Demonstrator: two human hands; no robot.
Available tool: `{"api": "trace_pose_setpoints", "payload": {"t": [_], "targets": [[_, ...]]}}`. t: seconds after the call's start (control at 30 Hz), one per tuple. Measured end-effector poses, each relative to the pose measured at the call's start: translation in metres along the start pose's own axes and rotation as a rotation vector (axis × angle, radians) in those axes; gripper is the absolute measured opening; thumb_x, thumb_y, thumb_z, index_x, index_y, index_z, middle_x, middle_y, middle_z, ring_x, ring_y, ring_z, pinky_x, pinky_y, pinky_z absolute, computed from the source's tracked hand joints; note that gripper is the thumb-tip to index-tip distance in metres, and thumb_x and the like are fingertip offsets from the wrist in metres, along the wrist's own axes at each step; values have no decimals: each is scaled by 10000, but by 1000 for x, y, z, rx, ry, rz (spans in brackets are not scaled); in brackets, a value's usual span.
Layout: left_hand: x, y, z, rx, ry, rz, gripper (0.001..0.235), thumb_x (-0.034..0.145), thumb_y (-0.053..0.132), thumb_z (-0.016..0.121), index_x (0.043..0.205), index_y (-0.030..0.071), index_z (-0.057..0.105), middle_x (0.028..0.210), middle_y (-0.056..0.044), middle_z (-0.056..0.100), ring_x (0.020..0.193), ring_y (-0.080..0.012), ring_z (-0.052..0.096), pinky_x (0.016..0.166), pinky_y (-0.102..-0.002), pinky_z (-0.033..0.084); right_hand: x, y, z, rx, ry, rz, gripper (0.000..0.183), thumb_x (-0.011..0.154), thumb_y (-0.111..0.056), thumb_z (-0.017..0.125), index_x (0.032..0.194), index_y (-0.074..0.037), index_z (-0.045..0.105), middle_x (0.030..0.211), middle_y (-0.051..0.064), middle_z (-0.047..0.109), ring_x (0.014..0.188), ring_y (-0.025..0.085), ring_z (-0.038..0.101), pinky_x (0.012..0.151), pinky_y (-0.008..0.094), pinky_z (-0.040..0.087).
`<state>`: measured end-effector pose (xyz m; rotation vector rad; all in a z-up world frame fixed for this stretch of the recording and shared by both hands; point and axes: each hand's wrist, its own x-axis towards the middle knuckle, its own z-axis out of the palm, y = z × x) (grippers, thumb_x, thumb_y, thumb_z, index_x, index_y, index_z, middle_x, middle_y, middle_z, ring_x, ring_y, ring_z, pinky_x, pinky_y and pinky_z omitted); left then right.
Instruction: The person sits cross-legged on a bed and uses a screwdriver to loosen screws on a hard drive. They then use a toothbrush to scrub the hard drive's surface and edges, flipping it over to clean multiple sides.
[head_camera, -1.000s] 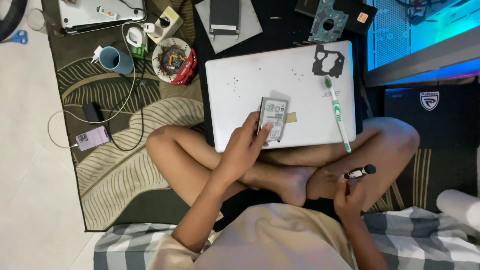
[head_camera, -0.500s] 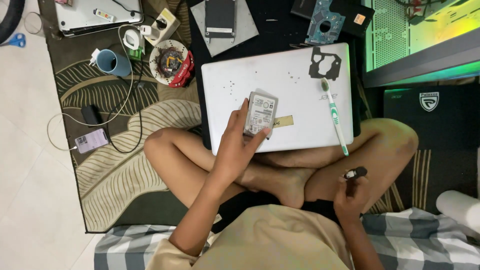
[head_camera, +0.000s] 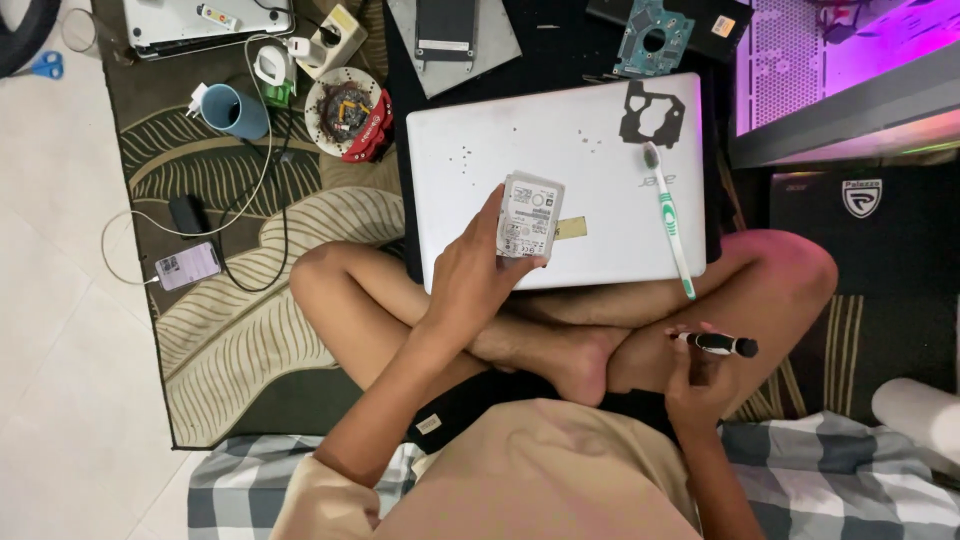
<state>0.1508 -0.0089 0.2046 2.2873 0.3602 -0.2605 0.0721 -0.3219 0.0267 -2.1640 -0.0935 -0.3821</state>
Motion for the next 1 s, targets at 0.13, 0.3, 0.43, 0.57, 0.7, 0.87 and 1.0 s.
{"api": "trace_pose_setpoints", "payload": {"t": [0.13, 0.3, 0.43, 0.57, 0.7, 0.87, 1.0], "targets": [[5, -4, 7, 84, 16, 35, 910, 839, 397, 834, 1538, 2, 405, 1190, -207, 650, 1075, -438, 704, 838, -587, 572, 11, -15, -18, -49, 20, 10, 605, 996, -75, 753, 1464, 65, 396, 1398, 245, 426, 1341, 392, 416, 1156, 543, 309], [5, -3, 19, 57, 60, 57, 914, 837, 402, 827, 1508, -62, 414, 1165, -194, 547, 1096, -481, 673, 786, -639, 570, 8, -11, -29, -16, 38, 87, 972, 1033, -161, 736, 1669, -65, 7, 1674, 210, 16, 1565, 405, 54, 1265, 615, 25], [2, -3, 18, 15, 52, 54, 899, 848, 400, 820, 1502, -69, 418, 1184, -174, 498, 1139, -466, 659, 805, -636, 571, 21, -47, -29, 154, 67, 93, 930, 1041, -25, 700, 1659, -164, 18, 1487, 225, 245, 1367, 349, 299, 1189, 523, 212], [-3, -9, 23, -81, 138, 154, 836, 874, 328, 815, 1491, -73, 419, 1163, -185, 470, 1105, -473, 657, 789, -595, 589, 54, -93, -25, 286, 139, 21, 911, 1030, 97, 695, 1620, -254, 95, 1268, 245, 540, 1147, 301, 605, 1110, 424, 453], [-9, -24, 33, -105, 344, 488, 384, 1024, 266, 674, 1345, 72, 592, 1253, -163, 495, 1145, -309, 553, 974, -383, 499, 90, -104, -3, -217, 239, -330, 835, 938, -229, 895, 1518, -4, 338, 1509, 259, 340, 1445, 458, 355, 1243, 594, 296], [-4, -31, 51, -17, 215, 604, 522, 972, 232, 739, 1438, 73, 564, 1545, -169, 482, 1503, -379, 375, 1249, -549, 217, 126, -86, 69, 564, 82, -12, 929, 1059, 161, 649, 1628, -218, 21, 1440, 298, 479, 1148, 437, 722, 881, 475, 670], [-2, -34, 62, 121, 253, 596, 635, 1030, 316, 668, 1562, 69, 424, 1629, -173, 406, 1559, -323, 293, 1287, -505, 147, 162, -102, 96, 538, 69, -108, 818, 1125, 128, 583, 1594, -215, 6, 1332, 325, 590, 1135, 442, 743, 873, 472, 690]]}}
